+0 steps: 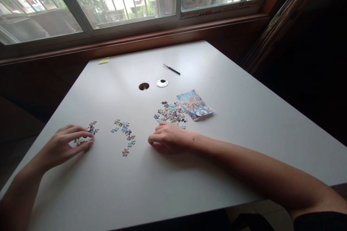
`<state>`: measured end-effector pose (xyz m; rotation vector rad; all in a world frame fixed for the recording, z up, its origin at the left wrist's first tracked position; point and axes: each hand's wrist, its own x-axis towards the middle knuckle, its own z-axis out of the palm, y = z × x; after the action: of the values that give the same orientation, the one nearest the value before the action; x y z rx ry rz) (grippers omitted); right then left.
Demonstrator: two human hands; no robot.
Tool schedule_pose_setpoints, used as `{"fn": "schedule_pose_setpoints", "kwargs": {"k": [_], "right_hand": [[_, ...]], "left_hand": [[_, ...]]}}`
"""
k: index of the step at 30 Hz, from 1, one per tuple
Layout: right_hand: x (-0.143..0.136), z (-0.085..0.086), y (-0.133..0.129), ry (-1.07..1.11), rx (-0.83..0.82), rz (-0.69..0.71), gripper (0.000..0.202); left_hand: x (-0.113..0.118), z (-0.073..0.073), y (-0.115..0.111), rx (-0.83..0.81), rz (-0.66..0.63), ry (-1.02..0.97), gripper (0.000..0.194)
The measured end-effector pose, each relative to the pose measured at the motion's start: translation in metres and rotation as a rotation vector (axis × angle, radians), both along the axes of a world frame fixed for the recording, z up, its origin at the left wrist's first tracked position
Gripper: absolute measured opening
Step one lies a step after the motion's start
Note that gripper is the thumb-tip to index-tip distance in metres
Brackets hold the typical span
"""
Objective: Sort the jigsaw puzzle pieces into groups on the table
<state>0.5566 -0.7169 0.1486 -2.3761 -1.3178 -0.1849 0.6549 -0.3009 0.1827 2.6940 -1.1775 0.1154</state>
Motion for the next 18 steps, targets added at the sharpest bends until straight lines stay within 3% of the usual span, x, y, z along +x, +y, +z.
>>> {"fn": "schedule_pose_setpoints", "kwargs": {"k": [7,9,14,18], "right_hand": [[0.0,0.0,0.0,-0.001,-0.006,0.0,0.013],[0.0,-0.001,0.0,0.005,-0.01,0.0,0.013],[0.0,-0.002,-0.001,0.021,-0.002,0.007,0.014],[0.0,-0.002,-0.002,0.025,0.001,0.007,0.013]], "left_hand": [[-0.003,0.0,-0.006,-0.084,-0.027,0.063,0.017],[-0.007,0.004,-0.007,-0.214,0.033,0.024,0.015],[-0.016,0.014,-0.01,-0.477,0.316,-0.309,0.009],[-0.016,0.013,-0.01,-0.455,0.305,-0.309,0.01]]}}
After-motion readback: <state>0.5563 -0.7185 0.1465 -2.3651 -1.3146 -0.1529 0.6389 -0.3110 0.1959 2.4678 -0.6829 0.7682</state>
